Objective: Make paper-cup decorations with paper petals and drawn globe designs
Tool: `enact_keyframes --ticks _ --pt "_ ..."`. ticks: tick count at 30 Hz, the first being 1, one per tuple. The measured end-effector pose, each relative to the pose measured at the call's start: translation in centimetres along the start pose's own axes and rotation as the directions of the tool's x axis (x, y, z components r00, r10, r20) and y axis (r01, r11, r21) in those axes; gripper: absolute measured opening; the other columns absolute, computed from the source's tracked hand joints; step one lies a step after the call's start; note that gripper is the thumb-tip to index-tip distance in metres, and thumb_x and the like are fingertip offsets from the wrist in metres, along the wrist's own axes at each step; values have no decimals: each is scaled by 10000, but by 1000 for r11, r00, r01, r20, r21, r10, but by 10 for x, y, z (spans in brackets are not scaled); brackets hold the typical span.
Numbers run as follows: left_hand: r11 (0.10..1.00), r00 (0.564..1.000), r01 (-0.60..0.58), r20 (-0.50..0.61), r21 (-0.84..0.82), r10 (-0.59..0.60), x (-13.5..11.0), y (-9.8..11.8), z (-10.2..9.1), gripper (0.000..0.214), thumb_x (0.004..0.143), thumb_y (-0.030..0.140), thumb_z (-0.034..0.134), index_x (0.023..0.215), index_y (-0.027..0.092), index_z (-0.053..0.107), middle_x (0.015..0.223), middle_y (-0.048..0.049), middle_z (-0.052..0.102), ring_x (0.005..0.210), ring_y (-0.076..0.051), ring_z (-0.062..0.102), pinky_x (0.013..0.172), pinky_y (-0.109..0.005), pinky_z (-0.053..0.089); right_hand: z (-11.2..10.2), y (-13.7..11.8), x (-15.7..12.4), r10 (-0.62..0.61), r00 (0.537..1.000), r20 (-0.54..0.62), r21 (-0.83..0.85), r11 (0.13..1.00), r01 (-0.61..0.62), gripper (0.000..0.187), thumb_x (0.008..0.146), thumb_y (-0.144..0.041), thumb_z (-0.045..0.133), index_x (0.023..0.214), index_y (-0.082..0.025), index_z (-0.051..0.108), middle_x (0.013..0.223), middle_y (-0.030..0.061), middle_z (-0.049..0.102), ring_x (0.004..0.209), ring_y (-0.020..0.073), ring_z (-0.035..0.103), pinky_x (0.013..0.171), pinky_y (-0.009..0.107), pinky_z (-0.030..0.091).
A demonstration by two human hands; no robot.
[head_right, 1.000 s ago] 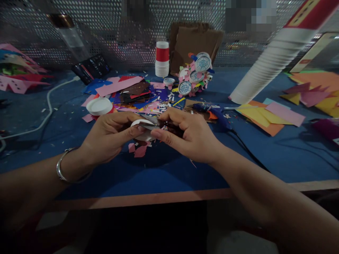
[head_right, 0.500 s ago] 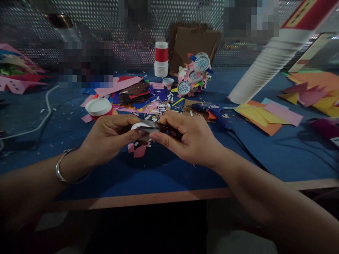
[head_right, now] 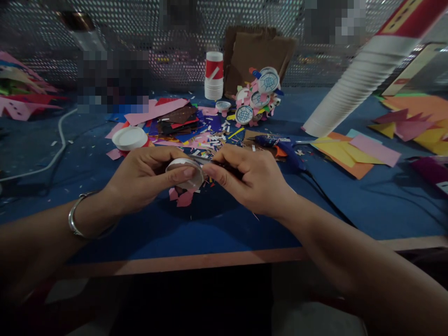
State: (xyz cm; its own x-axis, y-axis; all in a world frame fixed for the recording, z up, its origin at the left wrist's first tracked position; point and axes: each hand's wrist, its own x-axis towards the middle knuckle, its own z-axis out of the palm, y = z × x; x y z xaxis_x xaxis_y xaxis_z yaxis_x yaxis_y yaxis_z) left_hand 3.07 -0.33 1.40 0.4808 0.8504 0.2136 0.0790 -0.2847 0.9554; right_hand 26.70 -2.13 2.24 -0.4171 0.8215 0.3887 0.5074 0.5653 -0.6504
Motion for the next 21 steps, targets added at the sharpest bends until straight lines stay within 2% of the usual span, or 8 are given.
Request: enact_keyframes --ticks 5,11,14,18,21 --pt "999 998 44 -39 -27 -45 1 -3 1 354 851 509 883 862 171 778 799 -22 698 687 -117 603 583 -216 473 -2 3 5 81 993 -86 74 994 -75 548 932 -779 657 812 -245 633 671 1 532 618 162 452 585 350 342" --pt "933 981 175 -25 -313 -193 2 -2 8 380 762 440 962 818 152 719 758 0 714 619 -87 586 586 -208 488 6 10 8 237 970 44 319 917 -239 574 906 -775 705 802 -216 621 633 -46 405 542 104 312 503 321 202" --pt "896 966 217 -46 -387 -254 1 0 10 363 739 387 979 816 147 719 781 0 730 650 -92 624 610 -202 509 9 12 8 255 964 75 399 879 -263 566 931 -756 690 804 -211 608 630 -59 364 541 93 277 501 316 161" --pt "879 957 237 -55 -415 -284 1 2 10 322 740 338 972 890 152 757 792 3 744 661 -101 648 653 -219 547 7 10 9 234 971 53 316 918 -238 574 905 -771 709 819 -207 638 599 -64 369 533 97 264 501 320 154" --pt "893 954 240 -77 -381 -289 1 4 10 302 754 334 950 902 153 759 790 -2 753 671 -116 662 657 -228 551 4 8 9 193 980 49 203 959 -199 577 899 -768 717 810 -202 650 605 -47 444 549 104 322 516 312 215"
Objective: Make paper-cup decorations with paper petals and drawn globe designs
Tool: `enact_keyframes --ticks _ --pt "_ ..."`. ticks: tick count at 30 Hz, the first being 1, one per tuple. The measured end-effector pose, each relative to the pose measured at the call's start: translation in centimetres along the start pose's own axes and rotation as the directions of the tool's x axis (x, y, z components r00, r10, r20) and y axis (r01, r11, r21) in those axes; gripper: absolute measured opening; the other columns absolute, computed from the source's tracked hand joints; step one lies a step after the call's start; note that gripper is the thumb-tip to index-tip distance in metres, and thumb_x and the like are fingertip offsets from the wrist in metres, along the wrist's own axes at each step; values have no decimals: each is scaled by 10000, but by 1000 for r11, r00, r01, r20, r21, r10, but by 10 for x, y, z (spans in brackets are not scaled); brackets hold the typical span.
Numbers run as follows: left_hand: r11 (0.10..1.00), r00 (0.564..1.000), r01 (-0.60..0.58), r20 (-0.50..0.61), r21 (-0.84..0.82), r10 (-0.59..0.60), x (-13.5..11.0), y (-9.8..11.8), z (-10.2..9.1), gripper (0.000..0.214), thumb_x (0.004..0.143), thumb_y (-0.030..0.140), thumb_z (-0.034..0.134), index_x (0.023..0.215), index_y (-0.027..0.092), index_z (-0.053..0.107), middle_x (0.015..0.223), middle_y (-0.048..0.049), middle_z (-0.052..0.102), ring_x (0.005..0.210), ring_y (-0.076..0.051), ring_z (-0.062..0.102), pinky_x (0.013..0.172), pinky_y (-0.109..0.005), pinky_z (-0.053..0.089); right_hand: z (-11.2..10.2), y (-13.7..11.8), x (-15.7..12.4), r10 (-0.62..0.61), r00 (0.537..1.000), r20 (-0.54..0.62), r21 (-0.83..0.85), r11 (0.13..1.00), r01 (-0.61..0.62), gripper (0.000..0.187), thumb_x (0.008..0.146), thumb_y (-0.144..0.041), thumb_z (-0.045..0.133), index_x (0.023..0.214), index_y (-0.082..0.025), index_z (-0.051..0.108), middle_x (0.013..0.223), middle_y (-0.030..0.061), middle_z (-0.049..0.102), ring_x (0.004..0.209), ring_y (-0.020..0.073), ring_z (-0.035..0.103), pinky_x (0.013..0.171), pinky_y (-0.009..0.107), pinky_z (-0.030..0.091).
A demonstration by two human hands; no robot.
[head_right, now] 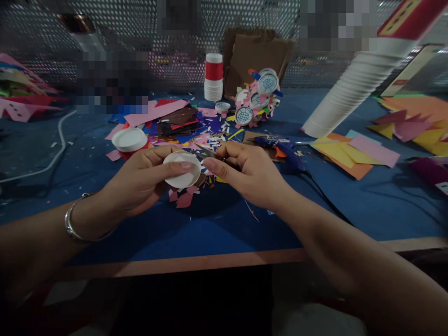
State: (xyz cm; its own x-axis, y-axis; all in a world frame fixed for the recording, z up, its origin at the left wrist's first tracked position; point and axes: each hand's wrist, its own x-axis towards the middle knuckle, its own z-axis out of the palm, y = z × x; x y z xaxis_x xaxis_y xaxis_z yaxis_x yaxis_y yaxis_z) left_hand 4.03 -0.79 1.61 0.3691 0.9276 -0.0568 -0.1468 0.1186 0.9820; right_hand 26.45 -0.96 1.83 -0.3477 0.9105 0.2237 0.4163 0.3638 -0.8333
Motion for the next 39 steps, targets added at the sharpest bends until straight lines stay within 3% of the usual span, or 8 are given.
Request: enact_keyframes --ticks 9,13,18,22,31,39 --pt "1000 1000 10 21 1 -10 -1 1 -2 236 695 200 928 850 141 760 771 7 751 677 -102 648 601 -180 487 -2 3 1 -92 995 44 -158 983 98 498 981 -672 676 821 -201 684 742 5 616 655 140 517 609 308 351" --pt "999 1000 28 15 -26 -27 -2 1 -3 249 696 203 926 873 140 762 780 1 757 670 -99 653 573 -172 478 -2 4 1 -143 988 51 -173 973 150 411 1012 -570 685 830 -202 695 745 -1 621 666 135 530 630 305 368" --pt "996 997 80 -23 36 -79 -5 1 -2 300 710 289 929 895 138 748 736 -7 738 537 -87 561 421 -180 347 -2 4 2 -151 986 67 -185 970 161 453 1006 -630 667 846 -208 704 750 3 646 675 145 548 650 306 393" --pt "996 997 77 -18 34 -76 -6 2 0 293 692 271 930 869 136 739 746 -15 744 530 -80 554 425 -179 347 -2 1 1 -140 987 78 -209 966 153 462 1015 -639 643 840 -216 698 754 3 660 683 147 561 652 303 397" --pt "993 993 114 -6 13 -114 -9 4 1 284 667 205 915 886 123 752 760 -24 734 570 -83 576 470 -165 400 -2 0 -1 -150 987 66 -203 966 160 336 1039 -471 655 818 -218 672 735 -10 631 677 137 548 636 296 392" --pt "987 986 162 36 7 -162 -5 6 -1 232 684 255 895 822 114 773 759 -43 732 596 -87 577 498 -168 403 -1 1 -3 -169 983 69 -250 951 181 362 1036 -545 648 863 -233 708 762 -2 659 671 148 559 655 318 404"
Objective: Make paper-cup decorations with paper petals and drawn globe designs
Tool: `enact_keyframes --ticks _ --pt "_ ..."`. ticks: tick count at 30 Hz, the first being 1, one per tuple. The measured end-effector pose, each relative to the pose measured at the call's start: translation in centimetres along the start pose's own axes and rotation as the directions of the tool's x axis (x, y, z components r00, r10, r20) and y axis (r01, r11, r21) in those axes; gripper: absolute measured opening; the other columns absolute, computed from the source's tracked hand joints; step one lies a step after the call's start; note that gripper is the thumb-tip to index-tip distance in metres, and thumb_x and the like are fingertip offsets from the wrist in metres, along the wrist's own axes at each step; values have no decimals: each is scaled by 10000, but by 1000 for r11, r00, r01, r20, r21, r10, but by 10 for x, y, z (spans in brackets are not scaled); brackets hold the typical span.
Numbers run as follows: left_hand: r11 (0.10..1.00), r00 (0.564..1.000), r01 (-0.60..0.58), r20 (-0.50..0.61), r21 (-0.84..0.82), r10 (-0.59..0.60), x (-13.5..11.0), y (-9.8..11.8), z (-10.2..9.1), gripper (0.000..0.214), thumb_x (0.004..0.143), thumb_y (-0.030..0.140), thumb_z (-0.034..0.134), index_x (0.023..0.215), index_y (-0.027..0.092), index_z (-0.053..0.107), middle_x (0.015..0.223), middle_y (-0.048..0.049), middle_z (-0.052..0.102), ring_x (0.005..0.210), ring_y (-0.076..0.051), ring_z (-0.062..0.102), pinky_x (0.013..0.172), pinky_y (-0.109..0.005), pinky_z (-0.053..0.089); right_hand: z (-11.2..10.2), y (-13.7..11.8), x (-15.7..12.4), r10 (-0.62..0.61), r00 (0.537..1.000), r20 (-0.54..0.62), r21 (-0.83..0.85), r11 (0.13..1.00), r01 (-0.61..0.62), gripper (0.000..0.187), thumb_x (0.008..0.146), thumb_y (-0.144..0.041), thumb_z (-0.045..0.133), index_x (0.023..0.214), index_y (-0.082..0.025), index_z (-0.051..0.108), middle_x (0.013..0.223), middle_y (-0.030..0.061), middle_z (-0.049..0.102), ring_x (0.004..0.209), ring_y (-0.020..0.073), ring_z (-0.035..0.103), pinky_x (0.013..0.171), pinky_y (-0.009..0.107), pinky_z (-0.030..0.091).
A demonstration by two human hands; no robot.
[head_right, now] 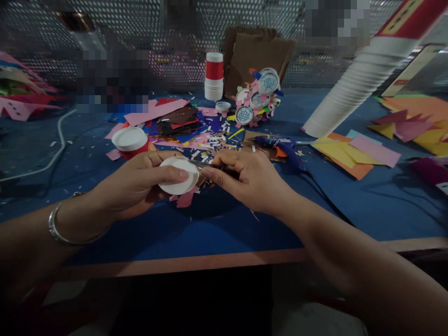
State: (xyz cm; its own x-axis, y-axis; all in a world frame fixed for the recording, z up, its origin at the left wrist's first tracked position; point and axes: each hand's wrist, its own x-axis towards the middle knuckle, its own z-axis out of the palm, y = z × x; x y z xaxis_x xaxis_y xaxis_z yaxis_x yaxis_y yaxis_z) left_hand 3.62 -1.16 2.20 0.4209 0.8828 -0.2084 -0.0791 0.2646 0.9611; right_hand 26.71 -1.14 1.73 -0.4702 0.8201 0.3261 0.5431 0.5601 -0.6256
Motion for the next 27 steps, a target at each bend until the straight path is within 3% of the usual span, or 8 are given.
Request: enact_keyframes --ticks 9,13,16,21,27 --pt "993 995 82 66 -82 -77 0 7 0 128 654 170 845 741 114 770 660 -15 655 544 -72 518 465 -167 375 -2 -3 1 20 999 26 60 998 -22 412 1000 -627 667 829 -255 713 734 8 643 657 169 541 639 332 385" --pt "993 995 64 89 -103 -55 1 8 0 111 669 167 847 710 122 754 631 5 614 520 -55 478 454 -157 360 -3 -4 2 39 999 30 102 994 -42 447 982 -657 679 823 -240 705 747 10 645 690 168 556 656 320 403" --pt "994 996 55 81 -98 -47 1 6 -1 107 683 174 835 693 130 738 623 5 598 513 -55 460 444 -162 339 -4 -3 2 89 996 14 160 983 -90 489 958 -684 700 815 -217 678 719 -1 590 638 139 486 592 308 353" --pt "997 996 71 58 -34 -69 0 2 -1 182 715 277 853 785 130 771 707 -39 655 583 -98 551 480 -181 418 2 2 1 188 982 -10 460 873 -162 500 913 -686 765 842 -209 634 653 -60 412 540 91 288 490 302 201" --pt "993 993 113 41 25 -114 -1 4 8 181 708 295 822 735 143 728 638 5 581 531 -85 496 448 -181 381 7 0 3 182 978 100 638 743 -203 485 862 -615 857 852 -186 631 672 -71 451 522 54 266 474 277 163"
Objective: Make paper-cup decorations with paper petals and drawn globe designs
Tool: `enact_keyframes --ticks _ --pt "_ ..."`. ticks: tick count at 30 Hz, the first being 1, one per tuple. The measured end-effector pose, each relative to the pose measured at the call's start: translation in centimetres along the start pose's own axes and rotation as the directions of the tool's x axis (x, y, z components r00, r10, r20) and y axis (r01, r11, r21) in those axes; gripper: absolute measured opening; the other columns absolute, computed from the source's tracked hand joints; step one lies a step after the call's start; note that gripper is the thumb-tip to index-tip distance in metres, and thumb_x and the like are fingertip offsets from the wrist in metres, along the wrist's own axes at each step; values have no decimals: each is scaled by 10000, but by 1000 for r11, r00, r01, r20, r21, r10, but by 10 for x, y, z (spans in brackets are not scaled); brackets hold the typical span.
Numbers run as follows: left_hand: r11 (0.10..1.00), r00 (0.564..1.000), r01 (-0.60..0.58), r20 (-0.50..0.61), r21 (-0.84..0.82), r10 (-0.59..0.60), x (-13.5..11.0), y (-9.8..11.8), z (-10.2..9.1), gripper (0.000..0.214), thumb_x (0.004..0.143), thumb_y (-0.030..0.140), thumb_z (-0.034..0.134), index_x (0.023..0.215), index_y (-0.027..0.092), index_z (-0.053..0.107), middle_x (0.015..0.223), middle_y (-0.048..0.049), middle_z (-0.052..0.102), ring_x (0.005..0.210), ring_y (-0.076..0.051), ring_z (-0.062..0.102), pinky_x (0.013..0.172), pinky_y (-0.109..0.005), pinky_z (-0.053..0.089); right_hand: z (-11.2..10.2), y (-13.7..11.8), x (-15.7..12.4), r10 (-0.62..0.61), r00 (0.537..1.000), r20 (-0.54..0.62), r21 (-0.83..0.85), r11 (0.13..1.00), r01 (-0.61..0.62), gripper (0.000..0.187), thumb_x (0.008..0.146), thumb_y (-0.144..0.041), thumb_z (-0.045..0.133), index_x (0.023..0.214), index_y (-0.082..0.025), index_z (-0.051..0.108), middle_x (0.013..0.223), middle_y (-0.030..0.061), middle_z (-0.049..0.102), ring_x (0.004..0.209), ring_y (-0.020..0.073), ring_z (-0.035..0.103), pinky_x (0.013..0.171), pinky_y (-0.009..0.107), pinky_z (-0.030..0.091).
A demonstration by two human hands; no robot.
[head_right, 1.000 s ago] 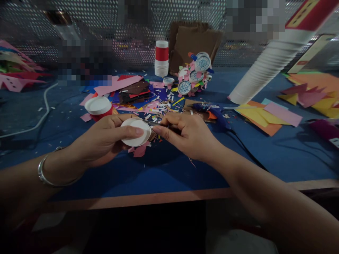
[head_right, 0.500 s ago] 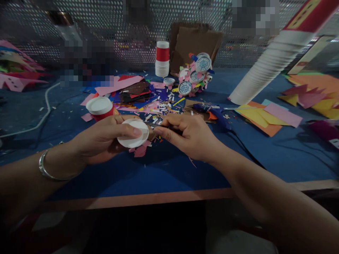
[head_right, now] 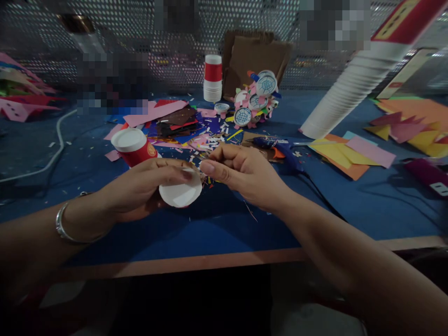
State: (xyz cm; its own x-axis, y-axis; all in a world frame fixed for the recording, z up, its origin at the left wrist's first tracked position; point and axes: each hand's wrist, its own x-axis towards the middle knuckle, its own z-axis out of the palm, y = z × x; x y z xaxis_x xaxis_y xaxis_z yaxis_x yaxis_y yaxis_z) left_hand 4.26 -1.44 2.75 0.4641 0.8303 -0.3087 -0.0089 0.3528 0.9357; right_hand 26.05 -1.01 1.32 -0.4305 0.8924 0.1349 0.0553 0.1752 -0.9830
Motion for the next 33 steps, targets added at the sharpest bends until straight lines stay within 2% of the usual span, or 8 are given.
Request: enact_keyframes --ticks 3,7,15,20,27,33 --pt "999 999 22 24 26 -22 0 0 1 199 692 292 822 682 156 677 604 18 550 512 -80 483 434 -179 344 1 -2 0 48 998 47 30 998 -50 468 847 -579 882 895 -176 649 660 -78 474 518 50 276 476 266 165" --pt "999 998 16 65 30 -18 0 -2 0 203 684 285 832 693 161 672 613 21 552 514 -79 470 423 -181 330 3 -5 1 23 998 59 63 998 -27 437 789 -478 949 895 -168 659 708 -73 510 549 50 317 490 257 215" --pt "998 998 -1 69 65 -4 0 -5 0 207 714 312 836 716 158 698 662 11 576 537 -85 478 439 -186 336 2 -5 -1 36 991 129 -4 999 -36 407 858 -531 880 864 -185 665 662 -84 439 554 68 326 497 261 236" --pt "997 998 -21 67 70 17 -1 -5 2 198 724 320 830 703 167 707 629 18 567 520 -81 449 439 -184 319 1 -1 -2 -5 989 145 8 1000 4 386 900 -499 854 872 -179 640 652 -89 423 535 60 307 478 260 203" --pt "999 999 -22 39 38 21 -3 -8 4 160 725 325 801 730 178 737 633 21 582 515 -85 468 436 -194 320 1 0 -3 -80 984 158 4 997 81 340 916 -439 848 856 -183 632 700 -69 457 608 84 385 561 267 308" --pt "999 998 23 59 31 -25 -3 -3 6 183 684 332 781 635 185 685 585 24 517 491 -88 431 430 -219 280 1 -3 -4 -153 969 195 6 988 155 320 939 -414 832 864 -184 624 709 -73 459 613 82 385 576 272 321"
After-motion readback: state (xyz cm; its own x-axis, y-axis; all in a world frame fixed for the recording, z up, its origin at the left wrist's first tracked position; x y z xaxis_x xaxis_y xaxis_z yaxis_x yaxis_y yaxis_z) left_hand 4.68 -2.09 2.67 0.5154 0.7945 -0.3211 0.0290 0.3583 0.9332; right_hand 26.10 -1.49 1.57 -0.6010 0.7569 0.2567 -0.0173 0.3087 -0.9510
